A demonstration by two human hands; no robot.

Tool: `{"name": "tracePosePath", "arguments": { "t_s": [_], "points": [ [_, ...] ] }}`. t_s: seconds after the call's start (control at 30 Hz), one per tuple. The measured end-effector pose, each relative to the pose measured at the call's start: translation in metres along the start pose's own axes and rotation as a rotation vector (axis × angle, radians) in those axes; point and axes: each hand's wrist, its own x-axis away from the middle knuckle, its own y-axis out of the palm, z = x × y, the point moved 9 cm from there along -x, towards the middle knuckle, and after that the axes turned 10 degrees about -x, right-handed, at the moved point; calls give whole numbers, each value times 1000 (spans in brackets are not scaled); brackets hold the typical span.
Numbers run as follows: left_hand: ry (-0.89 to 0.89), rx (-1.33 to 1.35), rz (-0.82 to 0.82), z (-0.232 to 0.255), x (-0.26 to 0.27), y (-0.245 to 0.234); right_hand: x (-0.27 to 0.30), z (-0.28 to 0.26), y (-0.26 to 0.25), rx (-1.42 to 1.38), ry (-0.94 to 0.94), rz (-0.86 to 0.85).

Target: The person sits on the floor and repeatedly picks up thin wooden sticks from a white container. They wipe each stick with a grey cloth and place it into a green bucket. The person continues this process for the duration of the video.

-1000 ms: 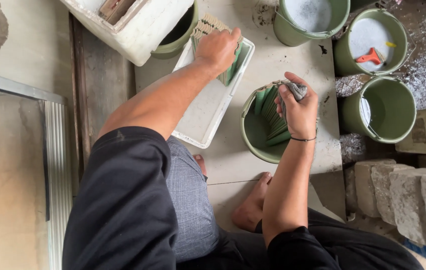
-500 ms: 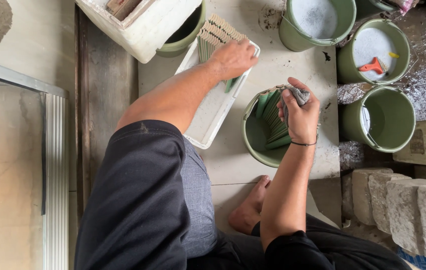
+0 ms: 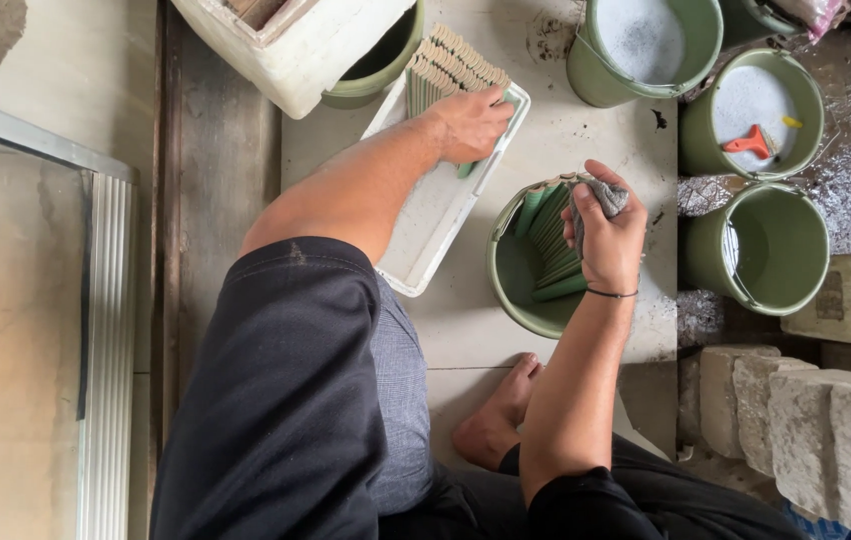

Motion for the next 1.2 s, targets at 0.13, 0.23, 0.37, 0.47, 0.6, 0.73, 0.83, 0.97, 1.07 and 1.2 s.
{"name": "tracePosePath", "arguments": {
  "t_s": [0.13,0.23,0.37,0.47,0.6,0.73,0.83,0.97,1.07,1.2],
  "points": [
    [0,-36,-60,-8,5,-6,-1,1,1,23,-7,-13],
    [-28,-12,-68,-10,3,-5,1,3,2,40,22,-10],
    [-48,10,-34,-13,0,-4,0,3,2,77,15,3],
    [-71,-13,-22,-15,-5,-2,-2,6,2,85,13,-6],
    [-81,2,-41,-13,-10,1,-2,8,6,98,17,-13],
    [-45,-42,-19,3,-28,11,-2,10,9,101,25,-17],
    [-72,36,-48,-1,-27,7,-1,9,8,115,21,-11],
    [-36,-1,-72,8,-22,-1,-1,8,2,102,24,-2],
    [15,-42,-108,10,-13,-5,0,4,-1,83,21,8],
    [13,19,-100,10,-23,5,0,2,-2,62,23,9]
  ]
}}
